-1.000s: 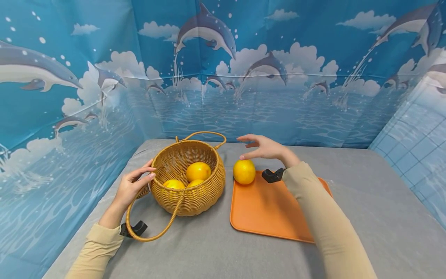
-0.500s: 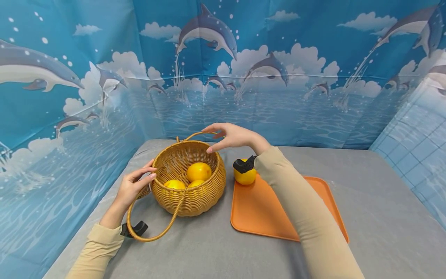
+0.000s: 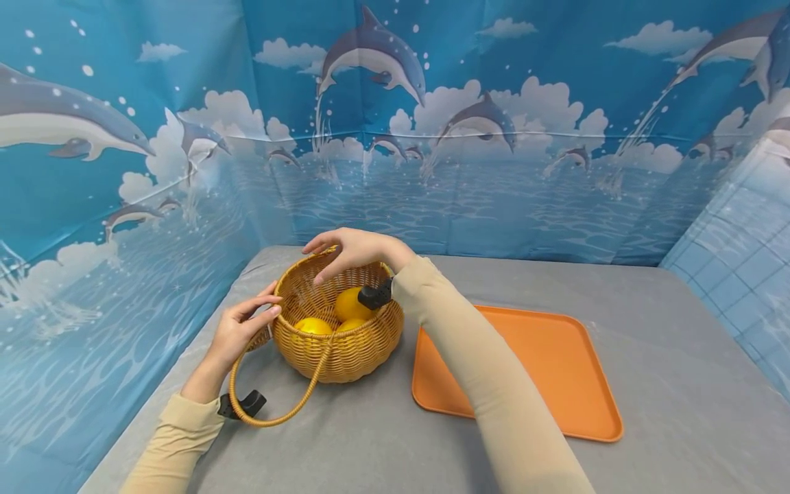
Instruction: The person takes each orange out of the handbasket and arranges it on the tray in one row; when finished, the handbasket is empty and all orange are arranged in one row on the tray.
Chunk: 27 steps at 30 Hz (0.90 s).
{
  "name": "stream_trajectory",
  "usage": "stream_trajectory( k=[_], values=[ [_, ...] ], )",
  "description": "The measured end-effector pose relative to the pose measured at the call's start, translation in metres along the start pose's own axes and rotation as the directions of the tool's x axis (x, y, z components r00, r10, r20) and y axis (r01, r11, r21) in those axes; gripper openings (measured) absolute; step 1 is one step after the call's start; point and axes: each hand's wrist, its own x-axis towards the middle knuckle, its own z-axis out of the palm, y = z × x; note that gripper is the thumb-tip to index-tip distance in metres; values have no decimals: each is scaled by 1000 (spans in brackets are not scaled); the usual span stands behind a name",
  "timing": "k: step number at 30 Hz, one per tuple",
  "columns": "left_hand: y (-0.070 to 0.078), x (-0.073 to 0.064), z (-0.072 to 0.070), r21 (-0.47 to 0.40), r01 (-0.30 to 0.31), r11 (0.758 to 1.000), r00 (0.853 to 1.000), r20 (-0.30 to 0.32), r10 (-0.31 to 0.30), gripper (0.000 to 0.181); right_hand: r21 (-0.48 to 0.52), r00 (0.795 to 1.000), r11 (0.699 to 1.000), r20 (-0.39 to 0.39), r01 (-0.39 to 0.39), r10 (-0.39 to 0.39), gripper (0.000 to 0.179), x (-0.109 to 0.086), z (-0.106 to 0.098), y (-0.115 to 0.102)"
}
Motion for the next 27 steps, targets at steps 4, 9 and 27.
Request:
stream_trajectory(
  k=[4,9,27],
  values=[
    [2,1,1,-9,3,1000,1000,0,-3,31,15,999,999,27,-45,45,62,12,5,10],
    [16,-2,4,-6,-15,1000,1000,6,15,28,57,989,989,69,-136,132,65,20,10,26],
    [28,-8,5,13,3,1000,1000,1,-3,32,21,949,959,158,-281,275,73,25,23,54]
  ],
)
